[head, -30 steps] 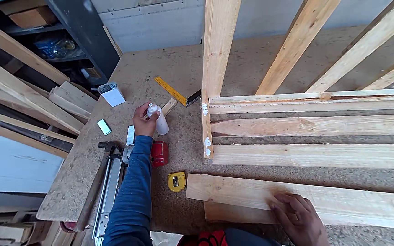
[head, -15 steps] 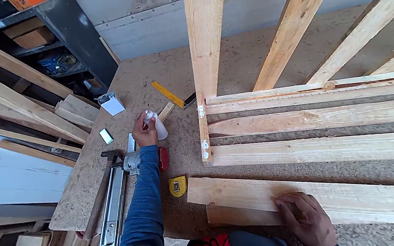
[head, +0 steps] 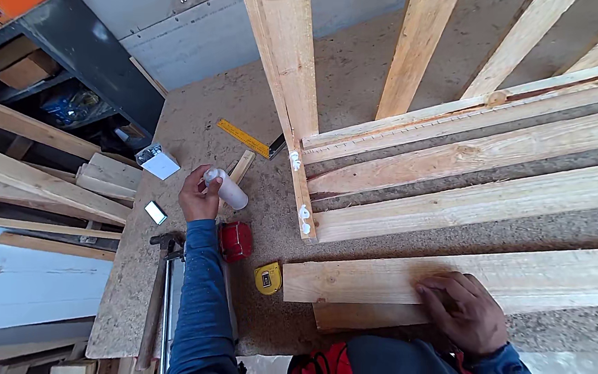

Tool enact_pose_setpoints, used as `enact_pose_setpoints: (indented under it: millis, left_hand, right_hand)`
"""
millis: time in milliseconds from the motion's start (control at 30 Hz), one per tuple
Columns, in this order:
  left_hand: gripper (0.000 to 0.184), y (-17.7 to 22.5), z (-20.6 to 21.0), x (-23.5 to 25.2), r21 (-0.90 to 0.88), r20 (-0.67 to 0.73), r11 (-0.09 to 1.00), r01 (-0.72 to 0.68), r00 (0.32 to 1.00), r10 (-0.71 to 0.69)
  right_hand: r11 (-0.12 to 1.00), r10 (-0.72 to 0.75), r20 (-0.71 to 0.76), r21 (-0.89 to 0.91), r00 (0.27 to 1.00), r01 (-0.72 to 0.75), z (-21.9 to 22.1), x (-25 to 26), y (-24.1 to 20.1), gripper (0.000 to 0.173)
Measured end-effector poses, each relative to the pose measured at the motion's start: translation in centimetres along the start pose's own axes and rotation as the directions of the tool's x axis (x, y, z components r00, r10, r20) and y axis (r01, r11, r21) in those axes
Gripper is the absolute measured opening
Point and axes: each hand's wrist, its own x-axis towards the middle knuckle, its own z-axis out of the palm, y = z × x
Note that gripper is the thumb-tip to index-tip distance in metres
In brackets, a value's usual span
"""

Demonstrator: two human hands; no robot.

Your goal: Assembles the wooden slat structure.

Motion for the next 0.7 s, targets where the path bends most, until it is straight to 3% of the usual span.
enact_pose_setpoints:
  millis: [100, 167, 233, 267, 300, 367, 433, 500, 567, 700]
  left_hand:
    - [0.055, 0.4, 0.7, -0.9, 0.137, -0.1, 0.983, -0.119, 0.986, 0.133]
    - [0.064, 1.6, 1.3, -1.5, 0.231, -0.164, 0.936, -0.265, 0.938, 0.306]
    - [0.046, 3.8, 2.8, -2.3, 0.244, -0.138, 0.876, -0.416, 0.879, 0.456]
    - [0.037, 4.9, 3.9, -2.7, 0.237, -0.037, 0.852, -0.468, 0.871, 0.489]
    - [0.037, 5.9, 5.1, -3.0, 0.242, 0.122, 0.834, -0.497, 0.868, 0.482]
    - [0.056, 6.7, 8.2, -2.6, 0.298, 0.403, 0.808, -0.508, 0.834, 0.376]
    - [0.075, 6.3, 11.1, -1.6, 0.317, 0.55, 0.849, -0.423, 0.811, 0.199]
    - [0.081, 5.4, 13.0, -0.5, 0.226, 0.605, 0.931, -0.287, 0.791, 0.097]
    - [0.082, 4.6, 13.9, -0.3, 0.107, 0.626, 0.976, -0.189, 0.775, 0.081]
    - [0.078, 3.6, 14.7, -1.8, 0.006, 0.597, 0.983, -0.183, 0.79, 0.143]
  right_hand:
    - [1.0, 0.005, -0.002, -0.009, 1.0, -0.005, -0.3, 0.1, -0.3, 0.022]
    - [1.0, 0.005, -0.002, -0.01, 1.0, -0.005, -0.3, 0.3, -0.4, 0.021]
    - [1.0, 0.008, -0.007, -0.014, 1.0, -0.008, -0.3, 0.4, -0.6, 0.021]
    - [1.0, 0.011, -0.008, -0.017, 1.0, -0.011, -0.3, 0.5, -0.7, 0.021]
    - [1.0, 0.013, -0.011, -0.022, 1.0, -0.014, -0.4, 0.6, -0.9, 0.021]
    - [0.999, 0.014, -0.02, -0.031, 1.0, -0.015, -0.4, 0.8, -1.0, 0.022]
    - [0.999, 0.012, -0.022, -0.034, 1.0, -0.012, -0.4, 0.8, -1.2, 0.022]
    - [0.999, 0.008, -0.021, -0.033, 1.0, -0.009, -0.4, 0.8, -1.1, 0.022]
    - [0.999, 0.01, -0.027, -0.036, 1.0, -0.011, -0.3, 0.8, -1.1, 0.021]
    - [0.999, 0.02, -0.044, -0.047, 0.999, -0.022, -0.2, 0.9, -1.5, 0.021]
